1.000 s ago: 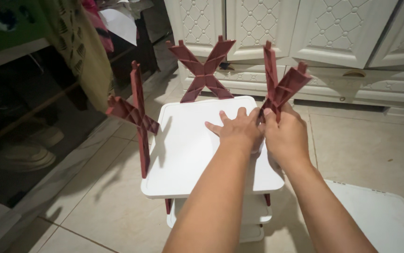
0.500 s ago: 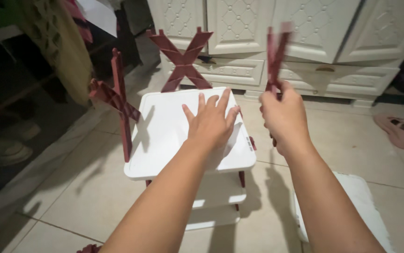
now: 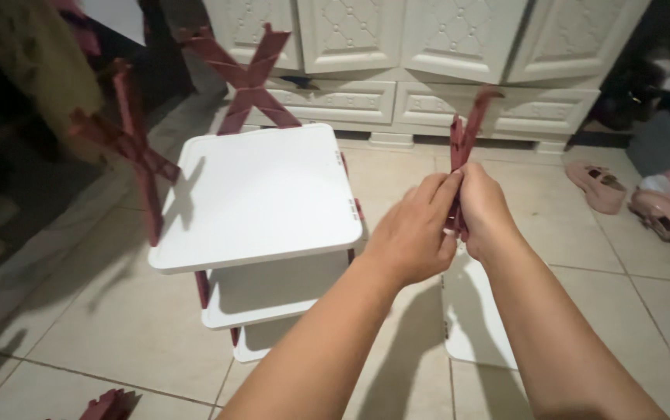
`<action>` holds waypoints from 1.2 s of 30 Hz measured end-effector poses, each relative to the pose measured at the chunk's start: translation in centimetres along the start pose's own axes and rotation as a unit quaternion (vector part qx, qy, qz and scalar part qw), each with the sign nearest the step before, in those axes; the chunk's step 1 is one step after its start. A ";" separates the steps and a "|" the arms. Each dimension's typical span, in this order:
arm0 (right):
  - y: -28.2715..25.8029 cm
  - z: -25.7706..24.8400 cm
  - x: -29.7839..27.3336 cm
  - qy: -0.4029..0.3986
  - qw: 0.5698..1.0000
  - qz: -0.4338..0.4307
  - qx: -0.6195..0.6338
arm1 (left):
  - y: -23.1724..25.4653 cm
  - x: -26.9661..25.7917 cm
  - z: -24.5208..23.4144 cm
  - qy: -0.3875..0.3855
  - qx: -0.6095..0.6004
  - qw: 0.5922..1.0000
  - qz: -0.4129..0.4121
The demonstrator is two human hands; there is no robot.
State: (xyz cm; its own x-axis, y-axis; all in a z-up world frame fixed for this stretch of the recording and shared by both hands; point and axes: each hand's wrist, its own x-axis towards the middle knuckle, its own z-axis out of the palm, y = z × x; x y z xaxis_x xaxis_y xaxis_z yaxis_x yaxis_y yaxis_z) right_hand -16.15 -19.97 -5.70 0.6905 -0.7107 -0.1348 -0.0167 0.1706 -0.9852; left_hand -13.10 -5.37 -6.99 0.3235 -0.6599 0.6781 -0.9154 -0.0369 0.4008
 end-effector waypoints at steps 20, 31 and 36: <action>13.5 -8.1 3.6 -0.075 0.973 0.161 -0.144 | -2.4 -3.5 12.9 -0.133 -0.134 0.905 -0.382; 22.1 -8.7 2.0 -0.225 0.939 0.128 -0.228 | -10.5 -11.5 18.0 0.070 -0.449 0.672 -0.585; 26.4 -8.8 3.4 -0.189 0.930 0.078 -0.305 | -11.3 -13.3 18.3 0.032 -0.331 0.777 -0.534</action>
State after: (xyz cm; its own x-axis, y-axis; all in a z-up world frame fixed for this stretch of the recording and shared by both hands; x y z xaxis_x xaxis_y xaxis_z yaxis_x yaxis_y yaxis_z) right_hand -20.65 -23.87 -33.06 0.8478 -0.4001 -0.3481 -0.4663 -0.2498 -0.8486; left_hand -11.45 -9.92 -31.84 0.8448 -0.4789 -0.2388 0.2003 -0.1307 0.9710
